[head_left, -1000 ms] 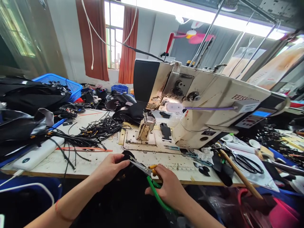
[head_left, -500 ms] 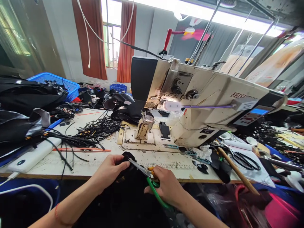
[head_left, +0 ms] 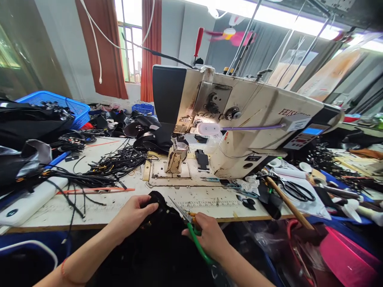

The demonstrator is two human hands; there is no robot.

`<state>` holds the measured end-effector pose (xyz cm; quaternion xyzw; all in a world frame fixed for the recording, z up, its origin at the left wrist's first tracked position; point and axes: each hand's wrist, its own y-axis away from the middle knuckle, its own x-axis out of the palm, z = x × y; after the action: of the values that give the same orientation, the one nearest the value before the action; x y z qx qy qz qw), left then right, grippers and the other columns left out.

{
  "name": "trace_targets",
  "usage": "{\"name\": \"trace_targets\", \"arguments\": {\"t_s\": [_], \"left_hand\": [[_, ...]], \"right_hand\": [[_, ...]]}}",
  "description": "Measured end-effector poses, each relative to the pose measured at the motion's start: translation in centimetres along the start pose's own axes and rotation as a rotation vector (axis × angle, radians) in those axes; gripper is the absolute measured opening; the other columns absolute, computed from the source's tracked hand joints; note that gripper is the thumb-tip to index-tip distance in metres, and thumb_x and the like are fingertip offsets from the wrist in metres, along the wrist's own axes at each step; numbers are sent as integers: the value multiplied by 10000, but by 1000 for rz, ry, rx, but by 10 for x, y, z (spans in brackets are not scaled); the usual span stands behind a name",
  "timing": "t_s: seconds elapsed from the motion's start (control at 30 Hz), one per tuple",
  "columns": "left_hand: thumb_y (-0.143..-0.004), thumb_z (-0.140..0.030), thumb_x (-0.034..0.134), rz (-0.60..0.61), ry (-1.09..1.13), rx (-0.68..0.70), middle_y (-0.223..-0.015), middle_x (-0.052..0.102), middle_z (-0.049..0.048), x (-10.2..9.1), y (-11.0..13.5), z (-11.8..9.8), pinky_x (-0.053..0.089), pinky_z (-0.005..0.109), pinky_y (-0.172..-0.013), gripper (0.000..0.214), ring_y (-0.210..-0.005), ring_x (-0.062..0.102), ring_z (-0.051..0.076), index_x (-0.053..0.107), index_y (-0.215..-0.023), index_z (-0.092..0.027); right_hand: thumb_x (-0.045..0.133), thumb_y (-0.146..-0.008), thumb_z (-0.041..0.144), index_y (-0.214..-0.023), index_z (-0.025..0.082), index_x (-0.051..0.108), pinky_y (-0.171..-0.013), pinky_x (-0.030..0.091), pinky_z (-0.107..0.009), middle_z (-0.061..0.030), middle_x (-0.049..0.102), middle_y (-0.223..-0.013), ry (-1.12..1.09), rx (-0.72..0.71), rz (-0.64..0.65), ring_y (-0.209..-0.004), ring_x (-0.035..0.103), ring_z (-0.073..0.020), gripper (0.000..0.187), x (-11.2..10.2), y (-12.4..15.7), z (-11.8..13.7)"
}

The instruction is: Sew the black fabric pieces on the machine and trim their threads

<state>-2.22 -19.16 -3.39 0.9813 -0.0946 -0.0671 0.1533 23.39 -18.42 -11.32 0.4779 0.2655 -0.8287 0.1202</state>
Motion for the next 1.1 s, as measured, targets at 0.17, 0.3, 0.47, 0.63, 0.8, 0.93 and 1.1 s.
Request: {"name": "trace_targets", "arguments": {"t_s": [0.17, 0.3, 0.47, 0.63, 0.8, 0.93, 1.1], "left_hand": [[-628, -407, 739, 1, -49, 1, -722, 648, -7, -3, -1, -2, 420, 243, -574, 334, -662, 577, 169, 615, -827, -169], [-563, -288, 752, -39, -163, -6, -620, 570, -66, -4, -2, 0, 367, 224, -520, 302, -565, 500, 127, 569, -783, -189], [-564, -290, 733, -46, -161, -24, -636, 553, -67, -5, -3, -1, 379, 229, -558, 294, -610, 519, 138, 571, -790, -193], [-562, -289, 723, -45, -153, -92, -641, 549, -62, -5, 1, -8, 373, 225, -533, 310, -594, 496, 126, 572, -815, -193], [-520, -269, 724, -49, -154, -104, -628, 531, -74, -2, 2, -11, 365, 220, -524, 340, -586, 475, 118, 559, -808, -196], [-517, -256, 736, -25, -138, -84, -643, 538, -80, -2, 2, -11, 367, 219, -548, 390, -615, 476, 120, 559, -860, -202], [-532, -257, 737, -29, -161, -49, -655, 539, -80, -5, 0, -13, 365, 223, -558, 385, -627, 473, 122, 568, -873, -200]], "right_hand": [[581, -807, 634, -698, 216, 423, -540, 309, -255, 4, 529, -684, 38, 65, 99, -589, 499, -151, 460, -12, 10, 1], [606, -797, 577, -761, 209, 462, -546, 325, -263, -21, 574, -760, 108, 50, 153, -633, 546, -171, 397, -12, 14, 7], [609, -788, 473, -774, 199, 492, -539, 340, -270, -45, 591, -775, 195, -50, 58, -643, 567, -181, 298, -2, 16, 5], [602, -789, 411, -775, 195, 515, -563, 360, -277, -56, 598, -782, 225, -109, 72, -675, 566, -188, 234, -1, 11, -5], [549, -829, 570, -749, 193, 532, -583, 366, -283, -46, 592, -749, 50, -172, 148, -673, 556, -188, 386, -11, 0, -9], [533, -815, 658, -700, 204, 510, -552, 326, -262, -17, 564, -702, -103, -145, 224, -624, 516, -159, 469, -18, -2, -5], [454, -775, 793, -633, 205, 459, -542, 281, -262, -5, 514, -647, -167, -58, 248, -587, 471, -150, 606, -16, 1, 0]]}}
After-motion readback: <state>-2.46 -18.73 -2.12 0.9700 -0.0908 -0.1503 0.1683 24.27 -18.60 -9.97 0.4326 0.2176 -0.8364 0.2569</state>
